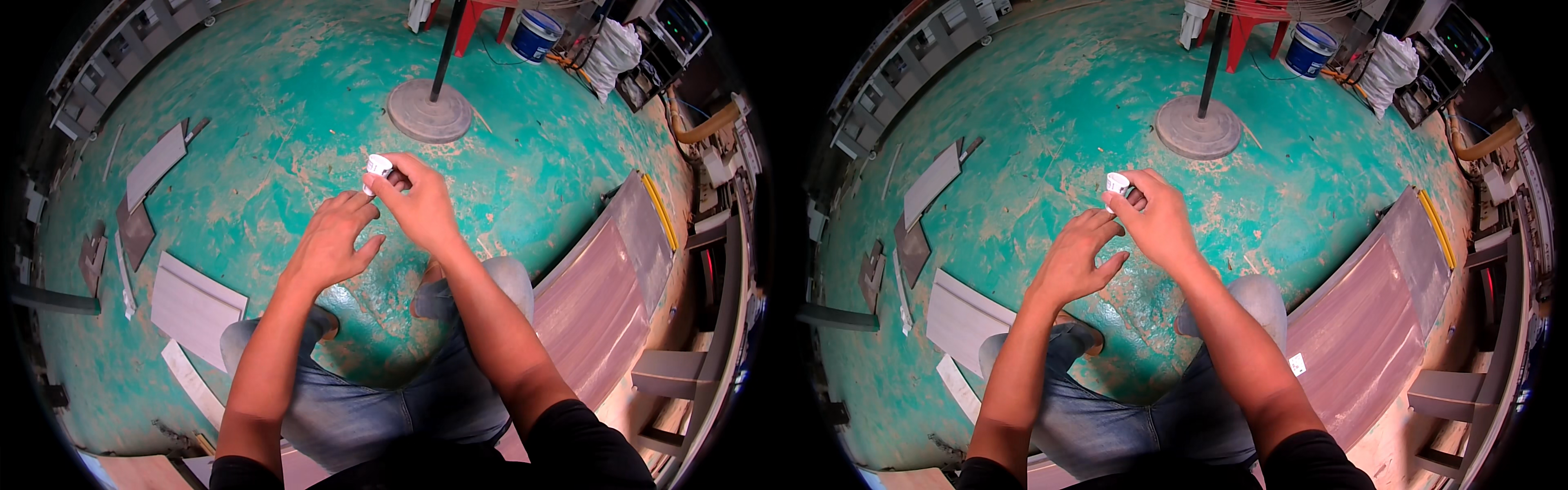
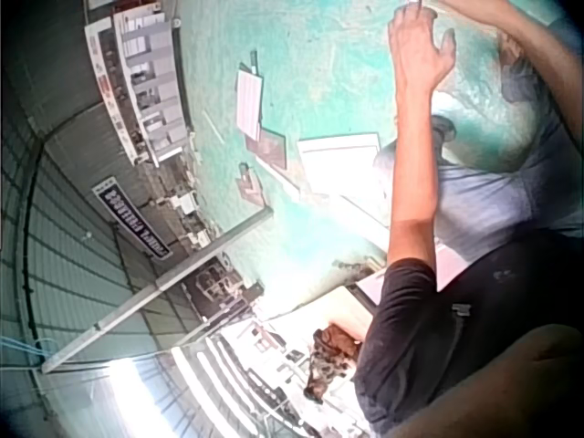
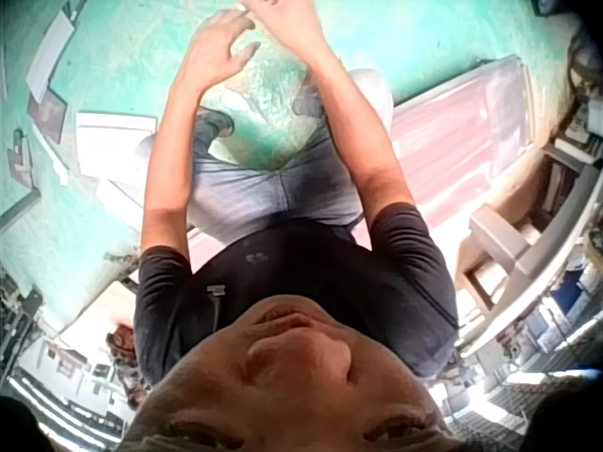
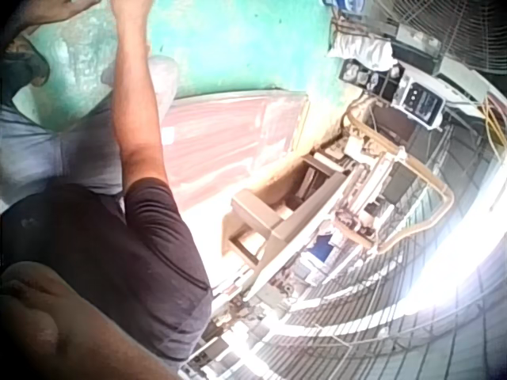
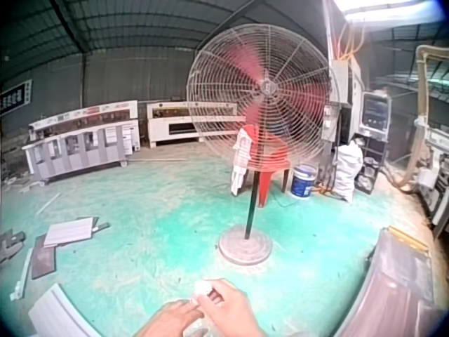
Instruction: The person is holding a sheet of labels, peeling off a single label by hand, and applying it onto a white wood panel.
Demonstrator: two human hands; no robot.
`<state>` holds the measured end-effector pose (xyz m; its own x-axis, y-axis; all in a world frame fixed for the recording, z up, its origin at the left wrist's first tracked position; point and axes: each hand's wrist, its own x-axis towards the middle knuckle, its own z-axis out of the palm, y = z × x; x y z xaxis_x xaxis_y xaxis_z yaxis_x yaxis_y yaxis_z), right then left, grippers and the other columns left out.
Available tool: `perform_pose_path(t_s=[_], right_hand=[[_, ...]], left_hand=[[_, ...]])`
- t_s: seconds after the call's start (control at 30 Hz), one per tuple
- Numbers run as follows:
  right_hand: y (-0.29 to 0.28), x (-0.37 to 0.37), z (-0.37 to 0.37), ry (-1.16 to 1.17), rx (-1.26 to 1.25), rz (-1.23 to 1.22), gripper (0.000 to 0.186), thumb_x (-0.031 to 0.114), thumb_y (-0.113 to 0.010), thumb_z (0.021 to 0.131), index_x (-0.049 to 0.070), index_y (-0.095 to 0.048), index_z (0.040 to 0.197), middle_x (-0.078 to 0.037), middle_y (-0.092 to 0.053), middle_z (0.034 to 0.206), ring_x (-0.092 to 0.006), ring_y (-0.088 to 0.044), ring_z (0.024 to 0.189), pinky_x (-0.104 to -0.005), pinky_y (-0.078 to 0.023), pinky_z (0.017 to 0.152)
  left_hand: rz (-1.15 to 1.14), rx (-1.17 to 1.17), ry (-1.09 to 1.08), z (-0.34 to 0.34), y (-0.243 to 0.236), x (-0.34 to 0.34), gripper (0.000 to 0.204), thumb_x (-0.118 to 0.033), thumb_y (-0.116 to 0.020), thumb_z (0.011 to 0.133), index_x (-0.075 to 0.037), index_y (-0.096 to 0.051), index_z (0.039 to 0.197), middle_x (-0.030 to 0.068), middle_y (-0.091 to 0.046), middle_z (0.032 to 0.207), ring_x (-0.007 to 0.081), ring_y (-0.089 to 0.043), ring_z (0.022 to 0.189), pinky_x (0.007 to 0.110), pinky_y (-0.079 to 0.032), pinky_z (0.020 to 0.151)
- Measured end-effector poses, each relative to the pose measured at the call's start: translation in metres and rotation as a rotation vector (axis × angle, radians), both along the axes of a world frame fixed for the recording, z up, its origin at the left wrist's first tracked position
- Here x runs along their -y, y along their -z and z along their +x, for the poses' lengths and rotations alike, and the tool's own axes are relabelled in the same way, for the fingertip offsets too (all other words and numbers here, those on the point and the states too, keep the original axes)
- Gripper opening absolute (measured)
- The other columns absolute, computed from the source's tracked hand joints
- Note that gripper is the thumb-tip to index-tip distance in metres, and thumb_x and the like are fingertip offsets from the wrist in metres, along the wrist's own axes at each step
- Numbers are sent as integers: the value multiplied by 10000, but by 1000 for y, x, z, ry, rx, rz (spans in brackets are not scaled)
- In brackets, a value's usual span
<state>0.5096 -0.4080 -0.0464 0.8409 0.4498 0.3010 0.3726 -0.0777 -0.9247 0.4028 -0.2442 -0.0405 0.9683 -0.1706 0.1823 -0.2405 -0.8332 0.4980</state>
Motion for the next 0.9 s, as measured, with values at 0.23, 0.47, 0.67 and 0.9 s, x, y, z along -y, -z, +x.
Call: perform_pose_path(t_s=[0.23, 0.47, 0.67, 0.9], right_hand=[[0, 0, 3, 60, -25, 63, 324, 162, -824, 994, -35, -751, 1240, -117, -727, 1079, -172, -730, 877, -323, -588, 789], [-7, -1, -1, -23, -89, 134, 340, 183, -821, 1017, -23, -735, 1273, -100, -713, 1167, -171, -749, 993, -327, -593, 897], [-5, -4, -3, -72, -174, 248, 309, 172, -809, 1026, -5, -741, 1270, -88, -743, 1160, -170, -752, 1054, -337, -597, 953], [-3, -6, -3, -159, -214, 311, 320, 124, -799, 1028, 3, -725, 1315, -79, -764, 1184, -157, -743, 1084, -330, -600, 959]], left_hand=[[-298, 72, -153, 1, 3, 1, 298, -197, -771, 992, -1, -713, 1208, 162, -733, 1325, 323, -706, 1176, 451, -542, 1071], [-1273, -247, -267, 11, 5, -17, 339, -266, -679, 1104, -21, -654, 1337, 101, -762, 1133, 173, -736, 998, 338, -581, 944], [-1624, -340, -163, 10, 2, -16, 341, -261, -633, 1126, -20, -634, 1368, 112, -738, 1088, 193, -734, 952, 351, -598, 915], [-1969, -432, -57, 11, 14, -20, 291, -260, -577, 1157, -36, -625, 1337, 170, -754, 1106, 251, -749, 919, 389, -612, 856]])
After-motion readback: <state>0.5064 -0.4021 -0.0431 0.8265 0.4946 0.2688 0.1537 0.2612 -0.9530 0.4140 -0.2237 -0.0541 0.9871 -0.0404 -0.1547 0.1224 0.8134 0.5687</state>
